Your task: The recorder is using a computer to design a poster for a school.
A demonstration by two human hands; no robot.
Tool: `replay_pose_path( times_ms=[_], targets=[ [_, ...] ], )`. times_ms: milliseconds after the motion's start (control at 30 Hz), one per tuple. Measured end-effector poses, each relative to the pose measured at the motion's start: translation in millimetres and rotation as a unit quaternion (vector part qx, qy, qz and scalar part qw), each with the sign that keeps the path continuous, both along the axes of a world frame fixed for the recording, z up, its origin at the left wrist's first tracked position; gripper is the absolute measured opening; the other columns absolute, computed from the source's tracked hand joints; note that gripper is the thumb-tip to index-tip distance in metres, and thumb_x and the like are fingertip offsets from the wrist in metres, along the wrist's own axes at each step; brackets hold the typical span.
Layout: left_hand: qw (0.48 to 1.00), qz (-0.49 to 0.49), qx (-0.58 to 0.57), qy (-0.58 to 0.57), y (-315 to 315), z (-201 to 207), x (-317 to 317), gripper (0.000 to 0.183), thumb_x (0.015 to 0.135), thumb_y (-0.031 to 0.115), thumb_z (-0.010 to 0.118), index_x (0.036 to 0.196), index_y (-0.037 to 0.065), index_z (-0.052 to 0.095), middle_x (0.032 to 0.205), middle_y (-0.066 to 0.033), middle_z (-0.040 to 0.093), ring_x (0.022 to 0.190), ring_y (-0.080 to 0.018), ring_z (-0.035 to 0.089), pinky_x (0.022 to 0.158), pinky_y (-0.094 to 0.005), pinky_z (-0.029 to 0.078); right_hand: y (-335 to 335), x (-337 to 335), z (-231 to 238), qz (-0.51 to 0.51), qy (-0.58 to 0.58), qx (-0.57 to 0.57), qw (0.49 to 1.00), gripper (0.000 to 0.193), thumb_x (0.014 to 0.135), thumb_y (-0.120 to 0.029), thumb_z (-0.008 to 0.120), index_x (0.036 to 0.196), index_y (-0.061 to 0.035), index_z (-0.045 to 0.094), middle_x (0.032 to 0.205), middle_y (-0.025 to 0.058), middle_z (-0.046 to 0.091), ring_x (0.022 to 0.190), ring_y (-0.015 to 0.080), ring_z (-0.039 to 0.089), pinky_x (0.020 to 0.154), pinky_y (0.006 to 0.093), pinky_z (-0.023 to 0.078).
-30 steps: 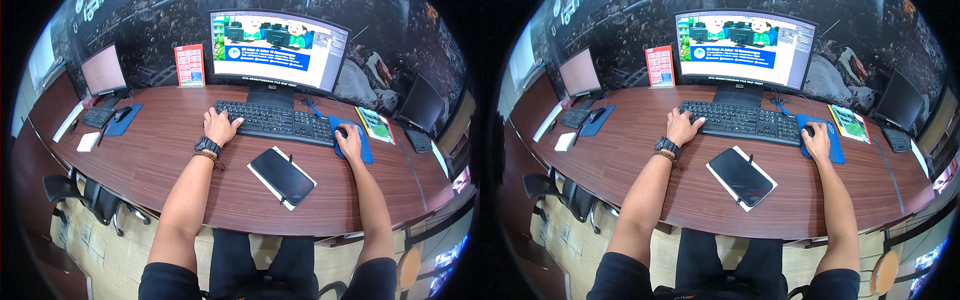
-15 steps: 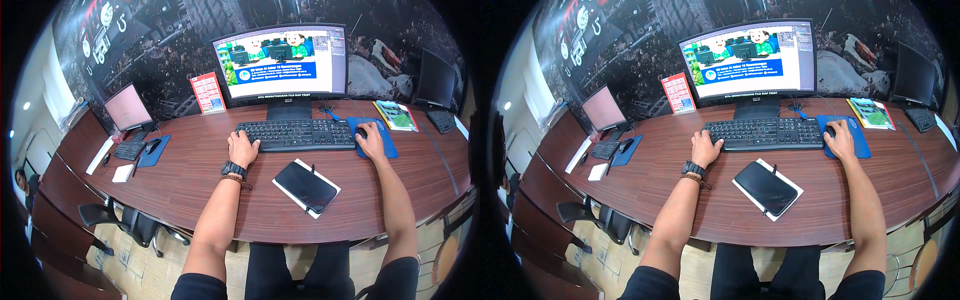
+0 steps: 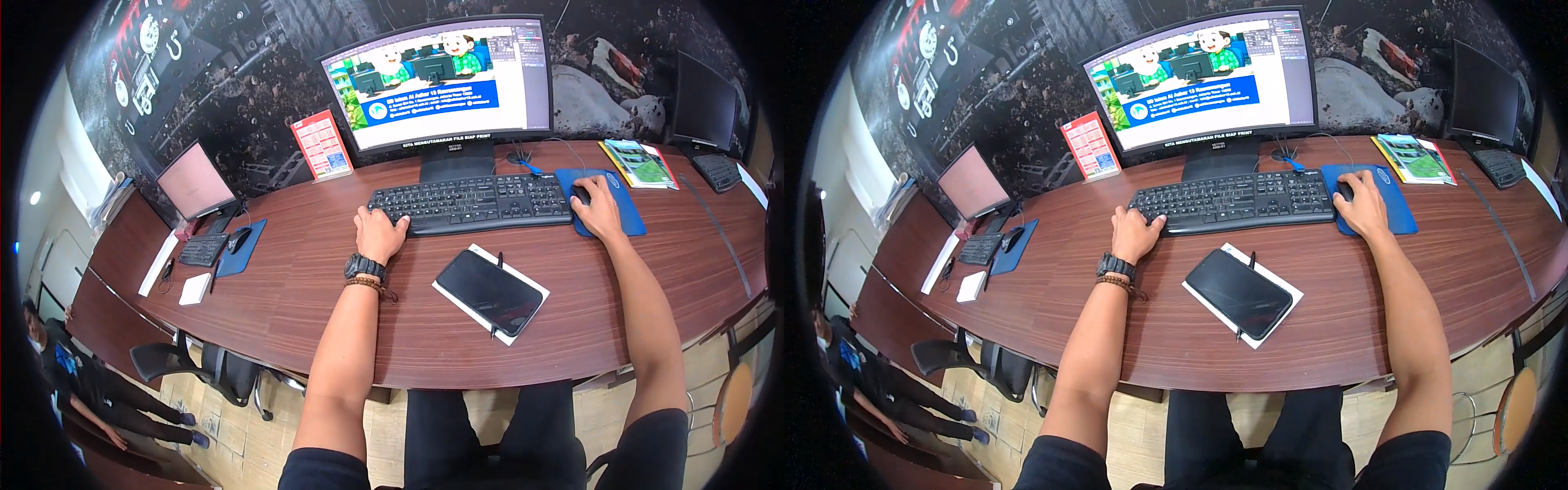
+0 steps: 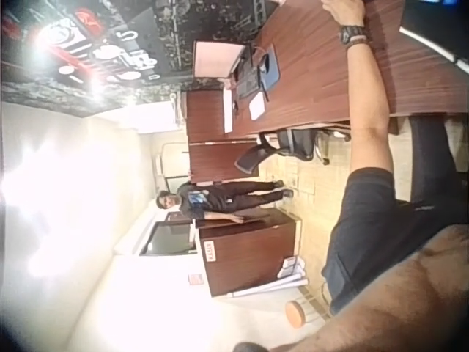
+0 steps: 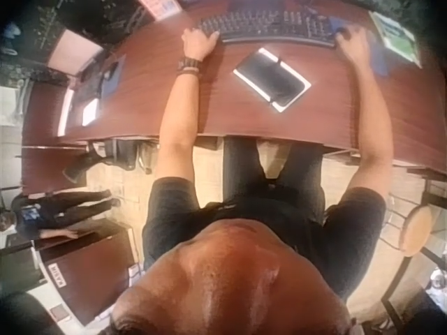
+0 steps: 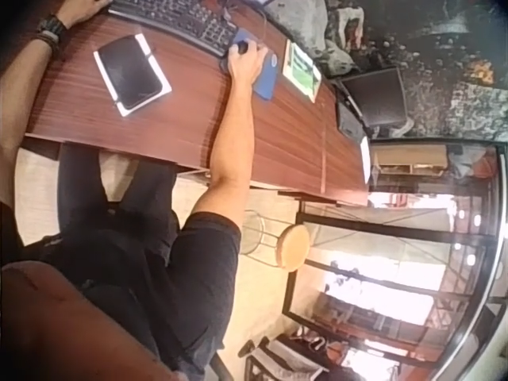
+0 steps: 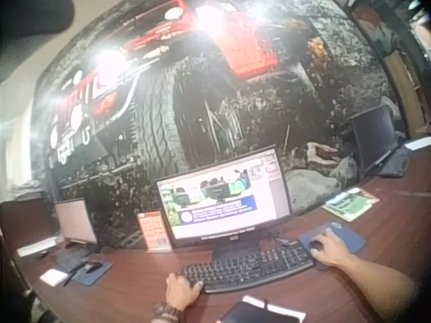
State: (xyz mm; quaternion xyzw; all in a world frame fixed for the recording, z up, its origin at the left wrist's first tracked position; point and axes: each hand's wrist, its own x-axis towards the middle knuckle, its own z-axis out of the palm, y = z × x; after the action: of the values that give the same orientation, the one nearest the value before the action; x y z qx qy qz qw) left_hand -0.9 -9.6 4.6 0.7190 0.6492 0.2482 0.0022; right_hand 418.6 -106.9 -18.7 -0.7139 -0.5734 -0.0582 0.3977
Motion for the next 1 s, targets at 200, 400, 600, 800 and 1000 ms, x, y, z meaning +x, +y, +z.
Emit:
replay_pose_path(
  times_ms=[200,400,600,800,1000],
  targets=[
    [1.0,0.0,0.005,-0.002,0.8,-1.9,-1.6,0.057,0.083,0.041,0.074,0.102,-0.012,0.065,0.126,-0.0246,0.05,0.119,-0.0415,0.049,0.096,-0.0485,0.05,-2.8,-3.1,9.0,-0.013,-0.014,-0.015,1.0,0.041,0.083,-0.028,0.067,0.119,-0.01,0.064,0.125,0.0144,0.055,0.112,0.0382,0.06,0.095,0.0457,0.049],
    [1.0,0.001,-0.005,0.003,0.4,-0.8,0.6,0.057,0.084,0.041,0.074,0.104,-0.012,0.065,0.125,-0.0251,0.051,0.119,-0.0416,0.048,0.098,-0.0479,0.049,-3.0,0.5,4.0,-0.014,-0.02,-0.012,1.0,0.04,0.083,-0.028,0.066,0.118,-0.01,0.065,0.124,0.0134,0.056,0.112,0.038,0.06,0.094,0.0461,0.05],
    [1.0,0.0,-0.009,0.0,0.2,1.1,0.7,0.057,0.084,0.041,0.073,0.104,-0.012,0.065,0.125,-0.0251,0.051,0.119,-0.0417,0.048,0.098,-0.0473,0.049,-0.2,2.8,0.9,-0.006,-0.01,-0.001,1.0,0.038,0.083,-0.028,0.066,0.117,-0.0092,0.066,0.123,0.0131,0.057,0.112,0.0367,0.06,0.094,0.0451,0.049],
    [1.0,0.003,-0.014,-0.001,-1.4,3.2,1.0,0.057,0.084,0.041,0.073,0.104,-0.012,0.065,0.126,-0.0255,0.051,0.12,-0.042,0.048,0.098,-0.0471,0.049,-1.0,0.1,3.7,-0.009,-0.008,-0.013,1.0,0.039,0.084,-0.027,0.066,0.118,-0.0086,0.066,0.124,0.013,0.056,0.115,0.0346,0.058,0.097,0.0433,0.048],
    [1.0,0.0,-0.011,0.001,0.1,1.7,0.5,0.057,0.084,0.041,0.074,0.104,-0.012,0.065,0.126,-0.0263,0.051,0.12,-0.0423,0.048,0.099,-0.0473,0.048,-1.5,1.6,3.1,-0.003,-0.001,-0.016,1.0,0.039,0.084,-0.027,0.066,0.119,-0.0084,0.065,0.125,0.0134,0.056,0.116,0.0342,0.058,0.098,0.043,0.047]
  ],
)
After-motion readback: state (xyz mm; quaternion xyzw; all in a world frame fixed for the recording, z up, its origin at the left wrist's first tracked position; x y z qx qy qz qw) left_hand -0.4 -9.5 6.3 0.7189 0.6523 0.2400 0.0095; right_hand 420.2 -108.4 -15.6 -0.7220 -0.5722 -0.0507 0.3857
